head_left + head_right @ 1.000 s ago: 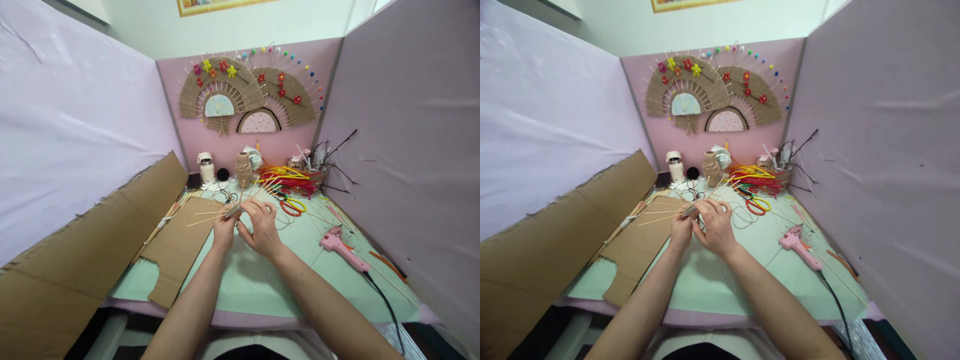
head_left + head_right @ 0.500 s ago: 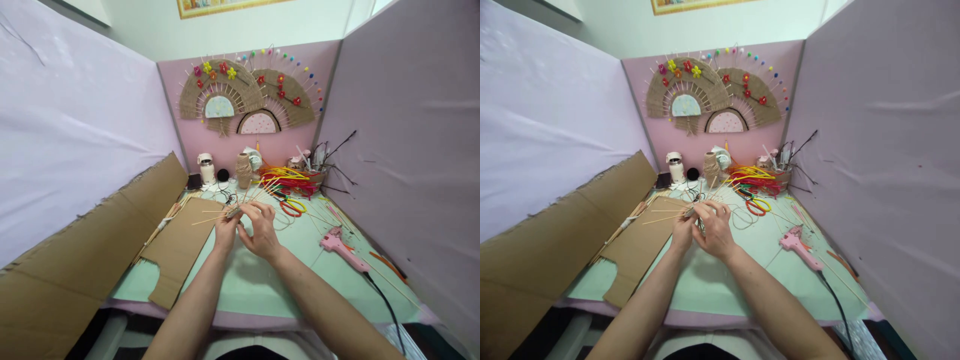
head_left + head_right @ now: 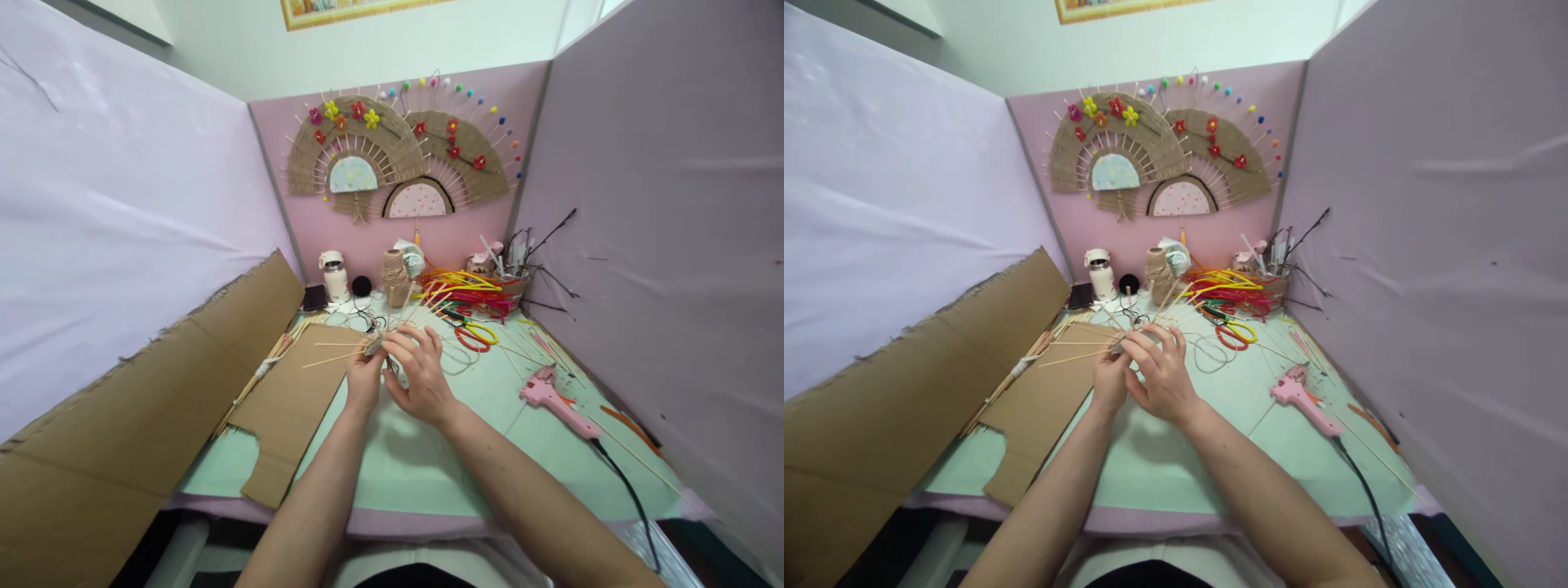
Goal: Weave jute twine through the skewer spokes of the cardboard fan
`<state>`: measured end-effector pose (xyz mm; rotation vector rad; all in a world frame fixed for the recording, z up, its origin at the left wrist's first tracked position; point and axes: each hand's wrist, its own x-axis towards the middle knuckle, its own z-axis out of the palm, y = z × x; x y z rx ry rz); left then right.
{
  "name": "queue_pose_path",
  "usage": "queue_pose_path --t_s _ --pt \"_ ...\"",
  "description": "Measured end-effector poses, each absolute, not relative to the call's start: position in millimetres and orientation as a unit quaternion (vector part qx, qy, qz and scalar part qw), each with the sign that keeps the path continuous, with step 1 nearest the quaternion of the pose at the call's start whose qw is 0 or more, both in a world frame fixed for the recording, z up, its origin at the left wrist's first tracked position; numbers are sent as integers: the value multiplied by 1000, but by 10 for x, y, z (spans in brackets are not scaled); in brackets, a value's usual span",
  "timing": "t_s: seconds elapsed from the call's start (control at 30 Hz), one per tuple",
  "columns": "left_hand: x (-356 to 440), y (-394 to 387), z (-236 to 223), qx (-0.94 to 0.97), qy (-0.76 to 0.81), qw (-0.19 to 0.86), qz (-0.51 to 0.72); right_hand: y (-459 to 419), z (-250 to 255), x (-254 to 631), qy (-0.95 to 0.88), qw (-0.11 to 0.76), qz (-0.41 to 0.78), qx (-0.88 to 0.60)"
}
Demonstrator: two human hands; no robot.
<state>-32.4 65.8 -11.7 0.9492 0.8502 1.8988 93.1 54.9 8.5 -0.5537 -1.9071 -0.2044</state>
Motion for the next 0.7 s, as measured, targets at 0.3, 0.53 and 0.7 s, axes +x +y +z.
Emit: queue_pose_path --t_s 0.3,0.53,0.7 --pt "-518 714 -27 288 248 487 787 796 99 1096 -641 678 29 -359" --pt "-532 698 -32 298 220 513 774 846 26 1072 -693 610 -58 -381" --pt "-525 691 -29 301 226 509 774 874 0 1082 -705 599 -37 -378"
